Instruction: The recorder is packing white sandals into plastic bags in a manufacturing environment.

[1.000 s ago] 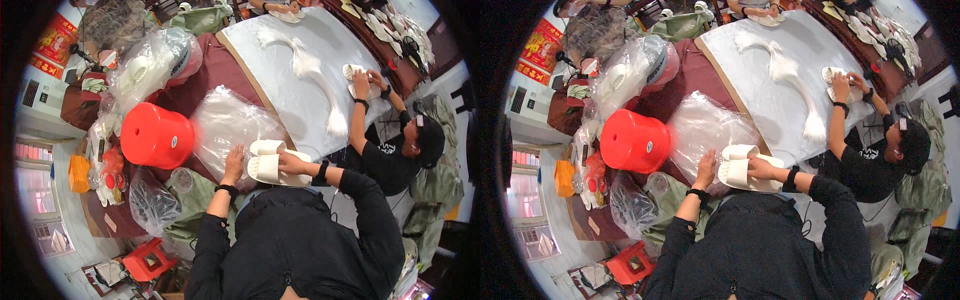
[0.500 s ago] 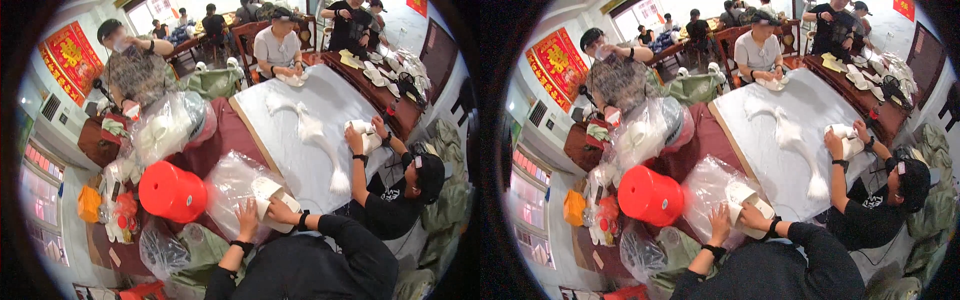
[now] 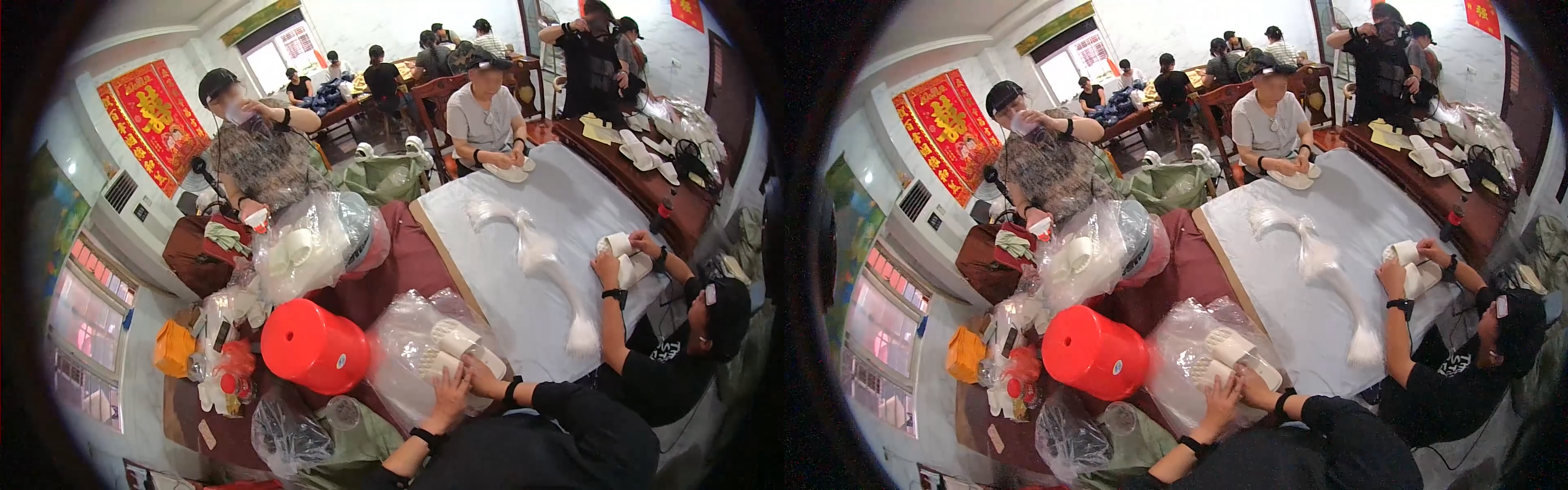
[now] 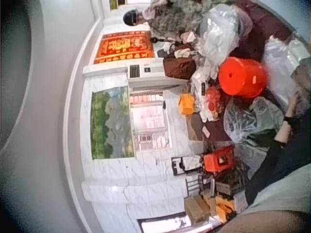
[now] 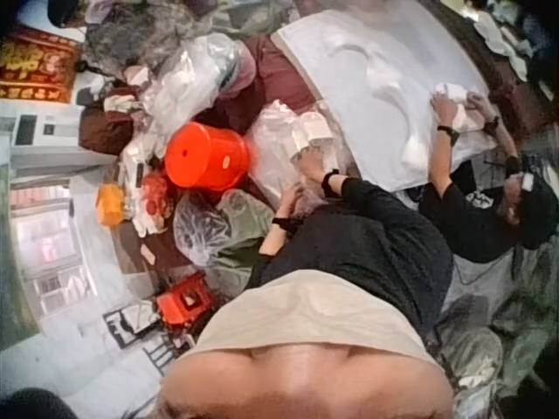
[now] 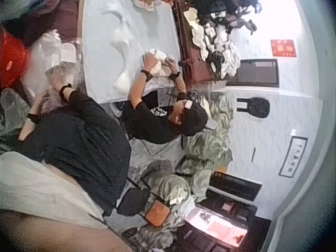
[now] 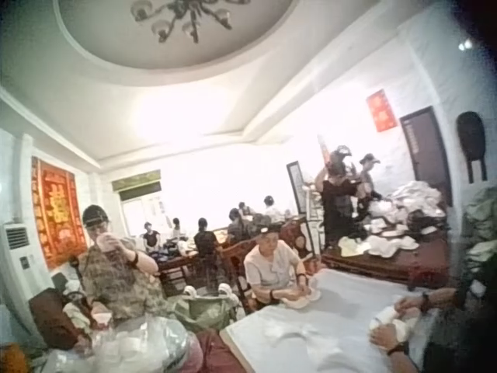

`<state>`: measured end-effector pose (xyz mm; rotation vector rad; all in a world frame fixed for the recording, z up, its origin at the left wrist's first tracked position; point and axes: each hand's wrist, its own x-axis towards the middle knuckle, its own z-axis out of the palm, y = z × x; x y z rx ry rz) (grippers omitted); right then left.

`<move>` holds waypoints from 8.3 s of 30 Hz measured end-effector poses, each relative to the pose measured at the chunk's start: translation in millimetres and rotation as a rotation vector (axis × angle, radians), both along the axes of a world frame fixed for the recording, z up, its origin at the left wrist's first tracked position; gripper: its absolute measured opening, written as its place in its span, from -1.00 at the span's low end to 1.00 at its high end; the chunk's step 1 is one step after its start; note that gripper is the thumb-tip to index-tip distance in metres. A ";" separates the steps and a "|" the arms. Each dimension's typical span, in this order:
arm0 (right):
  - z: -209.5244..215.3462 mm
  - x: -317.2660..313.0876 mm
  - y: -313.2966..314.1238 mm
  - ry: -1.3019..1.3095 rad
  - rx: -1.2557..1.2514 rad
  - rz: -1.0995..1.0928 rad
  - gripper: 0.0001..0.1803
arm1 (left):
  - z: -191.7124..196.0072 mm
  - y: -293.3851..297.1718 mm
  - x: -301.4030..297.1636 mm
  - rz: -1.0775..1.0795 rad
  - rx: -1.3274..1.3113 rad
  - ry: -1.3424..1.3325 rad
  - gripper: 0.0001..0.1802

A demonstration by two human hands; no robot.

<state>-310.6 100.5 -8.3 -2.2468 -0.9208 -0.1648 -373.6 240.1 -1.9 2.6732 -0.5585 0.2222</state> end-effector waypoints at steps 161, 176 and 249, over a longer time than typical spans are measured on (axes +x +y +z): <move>179.8 81.6 -90.8 0.466 0.337 0.232 -0.87 | 170.3 122.0 1.1 0.414 -1.513 0.694 -0.75; 21.1 32.7 -105.0 1.075 0.319 -0.134 -0.74 | 29.0 102.1 -72.4 0.195 -1.566 1.104 -0.31; 5.5 15.1 -44.4 0.394 -0.478 -0.411 -0.05 | -49.1 64.4 -27.9 0.981 -0.232 0.642 -0.62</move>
